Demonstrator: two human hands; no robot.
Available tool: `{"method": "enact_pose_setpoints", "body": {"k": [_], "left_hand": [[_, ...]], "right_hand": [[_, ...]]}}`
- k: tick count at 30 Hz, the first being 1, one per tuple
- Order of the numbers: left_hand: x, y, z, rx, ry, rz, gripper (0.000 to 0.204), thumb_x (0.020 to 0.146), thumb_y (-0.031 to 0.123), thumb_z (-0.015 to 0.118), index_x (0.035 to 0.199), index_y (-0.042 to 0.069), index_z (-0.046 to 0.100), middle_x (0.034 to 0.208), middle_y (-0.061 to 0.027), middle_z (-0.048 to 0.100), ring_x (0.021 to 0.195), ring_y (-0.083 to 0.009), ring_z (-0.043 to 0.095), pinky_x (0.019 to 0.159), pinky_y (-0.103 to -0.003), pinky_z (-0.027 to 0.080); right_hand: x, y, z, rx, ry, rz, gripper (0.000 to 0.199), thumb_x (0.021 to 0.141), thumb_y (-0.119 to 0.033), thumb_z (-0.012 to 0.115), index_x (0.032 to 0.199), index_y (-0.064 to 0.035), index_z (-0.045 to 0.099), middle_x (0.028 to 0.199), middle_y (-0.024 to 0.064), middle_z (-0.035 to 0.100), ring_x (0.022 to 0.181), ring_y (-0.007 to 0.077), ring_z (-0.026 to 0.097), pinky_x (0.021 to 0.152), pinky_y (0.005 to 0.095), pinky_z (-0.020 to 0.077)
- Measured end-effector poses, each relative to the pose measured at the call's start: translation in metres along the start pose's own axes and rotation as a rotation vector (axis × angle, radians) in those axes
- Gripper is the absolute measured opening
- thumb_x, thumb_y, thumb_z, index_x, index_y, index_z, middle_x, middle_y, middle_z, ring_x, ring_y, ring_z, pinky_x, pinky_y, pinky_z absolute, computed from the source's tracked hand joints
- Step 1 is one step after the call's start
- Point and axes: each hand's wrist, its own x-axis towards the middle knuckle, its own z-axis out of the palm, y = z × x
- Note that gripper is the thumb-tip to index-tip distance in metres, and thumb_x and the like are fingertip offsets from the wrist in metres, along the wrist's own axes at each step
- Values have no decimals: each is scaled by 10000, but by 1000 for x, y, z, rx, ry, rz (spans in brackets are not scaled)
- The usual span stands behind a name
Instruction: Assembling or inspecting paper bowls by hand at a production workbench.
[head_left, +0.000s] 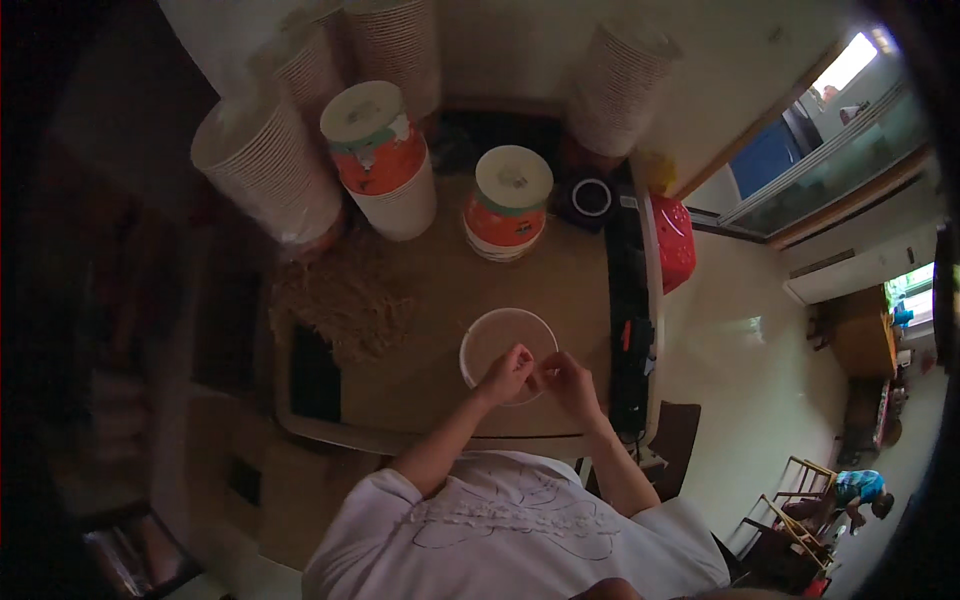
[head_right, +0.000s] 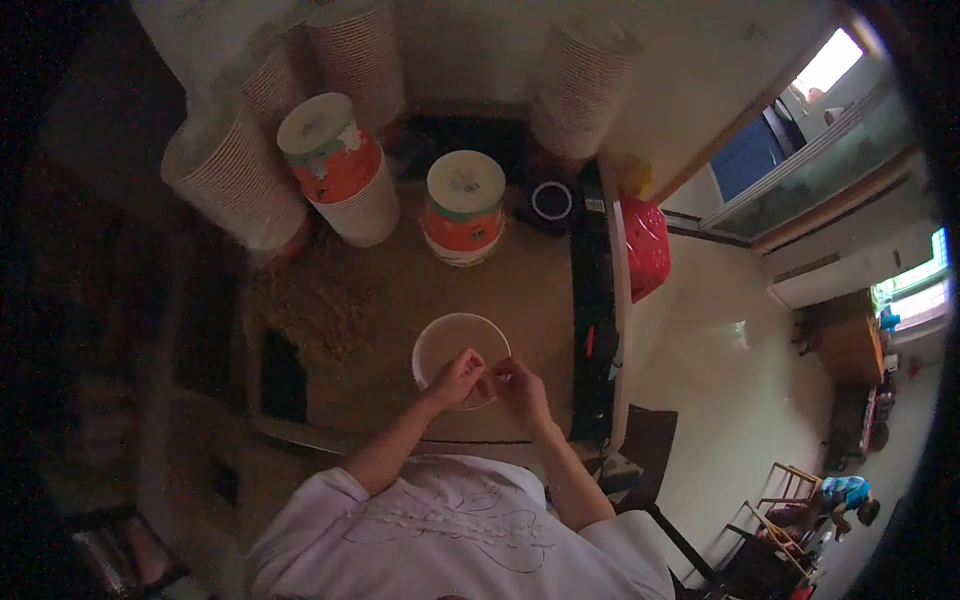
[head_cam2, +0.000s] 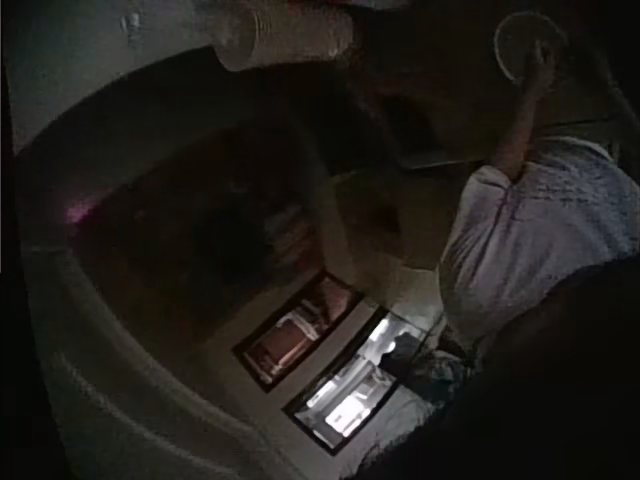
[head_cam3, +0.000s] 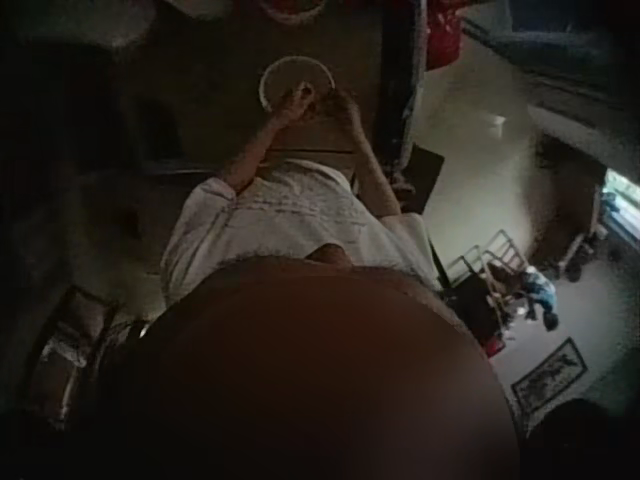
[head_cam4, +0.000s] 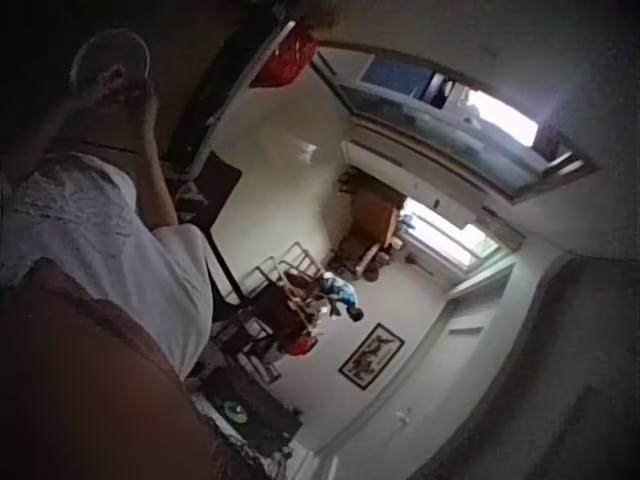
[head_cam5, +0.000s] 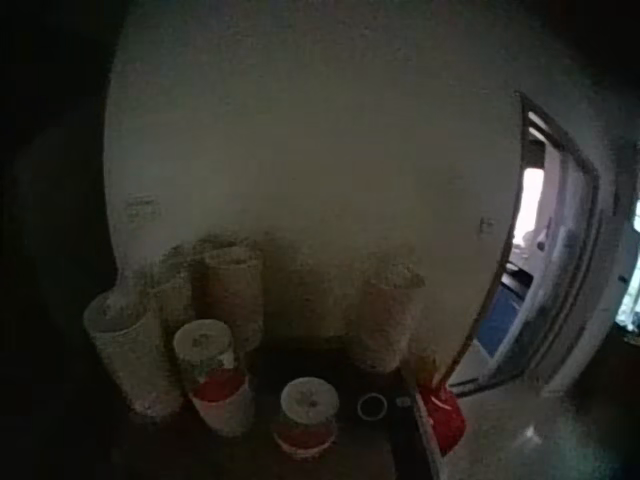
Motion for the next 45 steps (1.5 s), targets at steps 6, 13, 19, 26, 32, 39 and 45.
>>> {"method": "enact_pose_setpoints", "body": {"k": [6,13,19,26,32,39,45], "left_hand": [[3,-8,3,-156,-61,-132,104,816,111,510,836,22,459,720,-68,536,629,-149,562,555,-284,459],[-2,13,-5,-168,-70,-196,67,832,74,481,833,19,443,689,-44,510,570,-124,545,495,-266,457],[-2,11,-7,-199,-71,-198,85,833,84,488,820,14,442,676,-50,509,547,-122,541,491,-273,465],[-4,7,-3,-302,-120,-178,92,830,124,513,835,42,471,670,-44,540,559,-104,535,488,-235,432],[-3,18,3,-333,-32,-266,148,843,169,506,878,26,490,712,-42,544,612,-99,535,534,-247,449],[12,-7,4,226,-146,-228,172,815,177,512,827,11,556,663,-53,585,587,-121,555,548,-286,453],[15,16,-1,-51,-404,-381,202,812,221,541,770,27,579,545,-15,514,513,-102,484,481,-253,403]], "right_hand": [[0,5,11,221,61,63,225,697,-71,637,887,-53,518,790,77,546,741,186,549,630,283,438],[-10,-33,-3,-407,51,-102,137,703,-131,622,825,-78,590,802,105,560,727,276,564,610,334,453],[-15,-23,6,-509,142,-98,137,718,-145,603,847,-102,625,776,109,553,727,283,570,612,350,458],[-12,-29,11,-470,157,-95,115,722,-132,595,828,-94,620,777,111,551,724,286,570,607,343,455],[-11,-20,3,-256,74,-38,61,705,-63,592,766,-68,597,783,98,562,724,252,569,630,321,457],[-22,-19,0,-90,131,46,77,702,-27,621,776,-43,609,731,94,597,686,147,577,613,256,445],[-22,-9,3,-136,158,-127,66,699,-34,624,756,-63,608,687,74,566,631,170,544,571,269,435]]}}
